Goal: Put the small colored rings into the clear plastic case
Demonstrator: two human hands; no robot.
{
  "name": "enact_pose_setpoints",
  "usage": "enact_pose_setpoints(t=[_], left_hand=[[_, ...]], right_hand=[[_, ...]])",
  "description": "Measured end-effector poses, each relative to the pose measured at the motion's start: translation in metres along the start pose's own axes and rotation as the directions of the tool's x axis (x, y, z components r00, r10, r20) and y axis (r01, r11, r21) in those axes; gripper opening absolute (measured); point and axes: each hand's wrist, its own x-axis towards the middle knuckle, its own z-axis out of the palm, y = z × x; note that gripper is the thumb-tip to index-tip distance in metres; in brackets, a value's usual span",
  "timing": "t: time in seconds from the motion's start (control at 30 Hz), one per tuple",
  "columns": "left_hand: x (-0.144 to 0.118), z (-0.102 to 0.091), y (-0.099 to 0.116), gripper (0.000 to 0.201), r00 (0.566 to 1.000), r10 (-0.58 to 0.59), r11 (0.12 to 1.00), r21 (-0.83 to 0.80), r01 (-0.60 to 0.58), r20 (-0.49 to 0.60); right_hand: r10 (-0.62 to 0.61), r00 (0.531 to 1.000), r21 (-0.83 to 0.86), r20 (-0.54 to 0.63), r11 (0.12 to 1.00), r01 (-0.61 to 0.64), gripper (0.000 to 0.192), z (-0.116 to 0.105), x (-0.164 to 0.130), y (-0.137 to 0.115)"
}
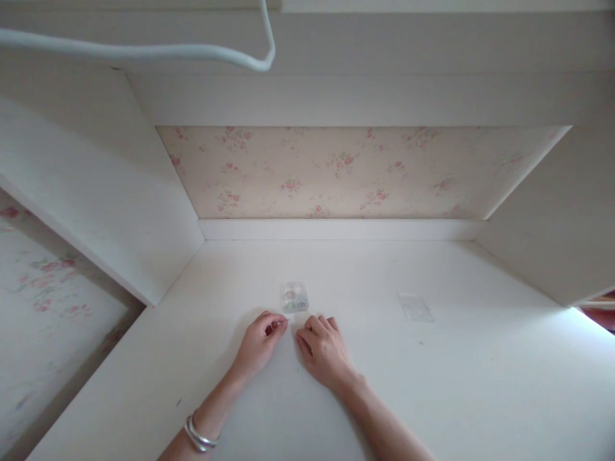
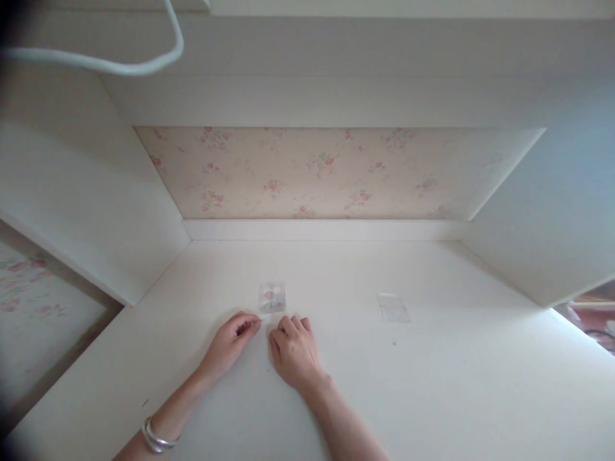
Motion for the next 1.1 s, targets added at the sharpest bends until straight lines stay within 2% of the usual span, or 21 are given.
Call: enact_pose_setpoints(t=[0.13, 0.27, 0.43, 0.63, 0.77, 0.9, 1.1], left_hand=[[0.010, -0.003, 0.004, 0.030, 0.999, 0.006, 0.999, 0.048, -0.004, -0.041], [0.035, -0.008, 0.010, 0.030, 0.991, 0.116, 0.979, 0.179, -0.101, -0.072], [0.069, -0.006, 0.012, 0.024, 0.966, 0.249, 0.907, 0.366, -0.209, -0.064], [0.084, 0.000, 0.004, 0.024, 0.979, 0.200, 0.847, 0.507, -0.158, -0.028], [0.072, -0.005, 0.002, 0.025, 0.971, 0.229, 0.873, 0.455, -0.177, -0.061], [0.041, -0.007, 0.004, 0.028, 0.967, 0.238, 0.906, 0.381, -0.185, -0.096], [-0.004, 0.010, 0.016, 0.026, 0.987, 0.159, 0.959, 0.230, -0.163, 0.034]], right_hand=[[0.021, 1.000, 0.002, 0.005, 1.000, -0.021, 0.018, -0.003, -0.002, 0.001], [0.021, 1.000, -0.013, 0.002, 1.000, -0.020, 0.016, -0.003, -0.003, 0.004], [0.006, 1.000, -0.002, -0.014, 1.000, -0.006, 0.019, 0.000, -0.003, 0.007], [0.025, 0.999, 0.074, -0.047, 0.997, -0.021, 0.016, -0.002, -0.003, 0.008], [0.053, 0.997, 0.121, -0.062, 0.992, -0.045, 0.016, -0.002, -0.003, 0.010], [0.085, 0.995, 0.155, -0.060, 0.985, -0.075, 0.016, -0.001, -0.001, 0.010], [0.184, 0.975, 0.276, -0.126, 0.950, -0.143, 0.018, 0.007, -0.001, 0.015]])
